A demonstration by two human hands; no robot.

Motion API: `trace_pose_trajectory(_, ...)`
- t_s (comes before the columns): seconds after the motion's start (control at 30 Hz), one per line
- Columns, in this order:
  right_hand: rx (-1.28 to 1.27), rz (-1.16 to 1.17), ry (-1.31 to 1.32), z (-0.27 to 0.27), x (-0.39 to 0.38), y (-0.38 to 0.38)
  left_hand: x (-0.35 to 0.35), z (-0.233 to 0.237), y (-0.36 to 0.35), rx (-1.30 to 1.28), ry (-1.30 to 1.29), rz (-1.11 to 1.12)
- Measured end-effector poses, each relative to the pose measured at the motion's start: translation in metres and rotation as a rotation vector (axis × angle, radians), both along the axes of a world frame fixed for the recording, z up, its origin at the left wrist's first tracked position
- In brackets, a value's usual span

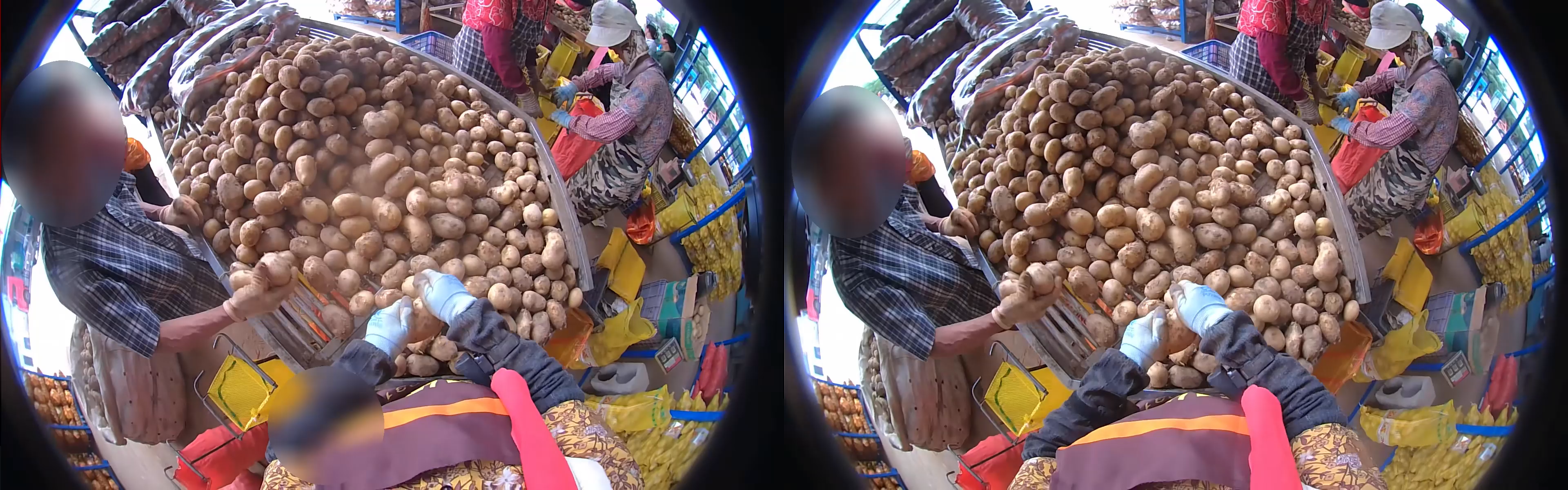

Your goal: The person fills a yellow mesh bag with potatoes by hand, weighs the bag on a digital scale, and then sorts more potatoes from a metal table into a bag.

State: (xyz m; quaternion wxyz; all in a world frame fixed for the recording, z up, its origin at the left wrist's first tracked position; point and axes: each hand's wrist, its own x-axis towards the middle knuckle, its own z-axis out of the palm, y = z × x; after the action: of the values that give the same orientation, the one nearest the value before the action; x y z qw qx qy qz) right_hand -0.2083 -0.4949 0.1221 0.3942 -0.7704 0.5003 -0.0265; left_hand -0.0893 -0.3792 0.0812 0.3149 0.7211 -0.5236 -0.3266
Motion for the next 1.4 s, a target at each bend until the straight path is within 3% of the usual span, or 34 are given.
trace_pose_trajectory(0.03, -0.012, -0.086, 0.014, -0.006, 0.002, -0.006, 0.002, -0.002, 0.000, 0.036, -0.009, 0.001)
trace_pose_trajectory(0.07, -0.046, -0.131, -0.230, -0.037, -0.005, -0.017, 0.001, 0.007, 0.002, 0.023, 0.038, 0.027)
trace_pose_trajectory(0.13, 0.081, -0.144, -0.231, -0.039, -0.012, -0.019, 0.001, 0.021, -0.002, -0.109, -0.061, 0.027)
trace_pose_trajectory(0.2, 0.406, 0.076, -0.576, -0.045, -0.019, 0.005, 0.004, 0.019, -0.004, -0.299, -0.215, 0.000)
trace_pose_trajectory(0.23, 0.262, 0.047, -0.435, -0.044, -0.021, 0.016, 0.006, 0.016, -0.004, -0.299, -0.215, 0.005)
trace_pose_trajectory(0.3, 0.605, -0.096, -0.637, -0.029, -0.022, 0.012, 0.007, 0.017, -0.005, -0.472, 0.080, 0.140)
trace_pose_trajectory(0.33, 0.750, -0.174, -0.791, -0.015, -0.025, 0.013, 0.011, -0.005, -0.006, -0.318, 0.506, 0.345)
trace_pose_trajectory(0.37, 0.742, -0.179, -0.921, -0.012, -0.025, 0.017, 0.008, 0.001, -0.009, -0.249, 0.943, 0.488)
trace_pose_trajectory(0.43, 0.731, -0.172, -1.028, -0.014, -0.024, 0.022, 0.016, -0.011, -0.009, 0.035, 1.344, 0.381)
trace_pose_trajectory(0.5, 0.591, -0.035, -1.032, -0.021, -0.021, 0.022, 0.007, 0.045, -0.004, 0.190, 1.736, 0.047)
trace_pose_trajectory(0.57, 0.729, -0.166, -1.031, -0.020, -0.018, 0.019, 0.007, 0.049, -0.002, 0.279, 1.656, -0.041)
trace_pose_trajectory(0.63, 0.583, -0.311, -1.151, -0.055, -0.012, 0.015, 0.011, 0.022, 0.000, 0.315, 1.665, 0.018)
trace_pose_trajectory(0.67, 0.729, -0.497, -1.079, -0.039, -0.008, 0.011, 0.009, 0.023, 0.002, 0.220, 1.572, 0.038)
trace_pose_trajectory(0.7, 0.732, -0.487, -1.080, -0.027, -0.004, 0.018, 0.007, 0.024, 0.004, 0.122, 1.475, 0.058)
trace_pose_trajectory(0.73, 0.243, -0.206, -0.994, -0.014, 0.004, 0.027, 0.002, 0.018, 0.003, 0.081, 1.421, 0.189)
trace_pose_trajectory(0.77, -0.232, 0.075, -0.868, -0.006, 0.009, 0.035, 0.001, -0.003, 0.005, -0.007, 1.492, 0.181)
trace_pose_trajectory(0.8, -0.404, 0.408, -0.565, -0.003, 0.005, 0.035, 0.002, -0.016, 0.012, -0.020, 1.484, 0.150)
trace_pose_trajectory(0.83, -0.424, 0.397, -0.577, -0.007, 0.008, 0.037, 0.004, -0.029, 0.019, -0.032, 1.476, 0.115)
trace_pose_trajectory(0.87, -0.188, 0.196, -0.571, -0.028, 0.007, 0.034, 0.013, -0.009, 0.026, 0.133, 1.606, 0.168)
trace_pose_trajectory(0.9, 0.045, -0.001, -0.552, -0.055, 0.002, 0.026, 0.023, -0.022, 0.039, -0.014, 1.296, 0.117)
trace_pose_trajectory(0.93, -0.229, -0.048, -0.330, -0.074, -0.004, 0.009, 0.034, -0.002, 0.059, 0.038, 1.444, 0.220)
trace_pose_trajectory(0.97, -0.271, -0.110, -0.324, -0.078, -0.016, -0.001, 0.049, 0.018, 0.080, 0.082, 1.589, 0.326)
trace_pose_trajectory(1.0, -0.311, -0.113, -0.399, -0.099, -0.034, -0.013, 0.067, 0.010, 0.106, -0.035, 1.604, 0.448)
trace_pose_trajectory(1.03, -0.325, -0.115, -0.394, -0.080, -0.043, -0.013, 0.085, -0.005, 0.138, -0.153, 1.610, 0.569)
trace_pose_trajectory(1.07, -0.499, -0.075, -0.372, -0.084, -0.056, -0.017, 0.109, -0.024, 0.173, -0.231, 1.610, 0.732)
trace_pose_trajectory(1.1, -0.416, -0.118, -0.332, -0.098, -0.070, -0.024, 0.133, -0.040, 0.207, -0.310, 1.603, 0.889)
trace_pose_trajectory(1.2, -0.282, -0.152, -0.442, -0.109, -0.074, -0.034, 0.189, -0.059, 0.297, -0.491, 1.390, 1.169)
trace_pose_trajectory(1.27, -0.370, -0.080, -0.453, -0.110, -0.063, -0.042, 0.212, -0.078, 0.336, -0.570, 1.267, 1.405)
trace_pose_trajectory(1.33, -0.431, 0.007, -0.376, -0.077, -0.033, -0.037, 0.236, -0.115, 0.371, -0.696, 1.147, 1.527)
trace_pose_trajectory(1.37, -0.492, 0.084, -0.293, -0.062, -0.016, -0.036, 0.235, -0.114, 0.366, -0.702, 1.150, 1.526)
trace_pose_trajectory(1.4, -0.521, 0.153, -0.372, -0.059, -0.001, -0.039, 0.229, -0.105, 0.351, -0.585, 0.893, 1.638)
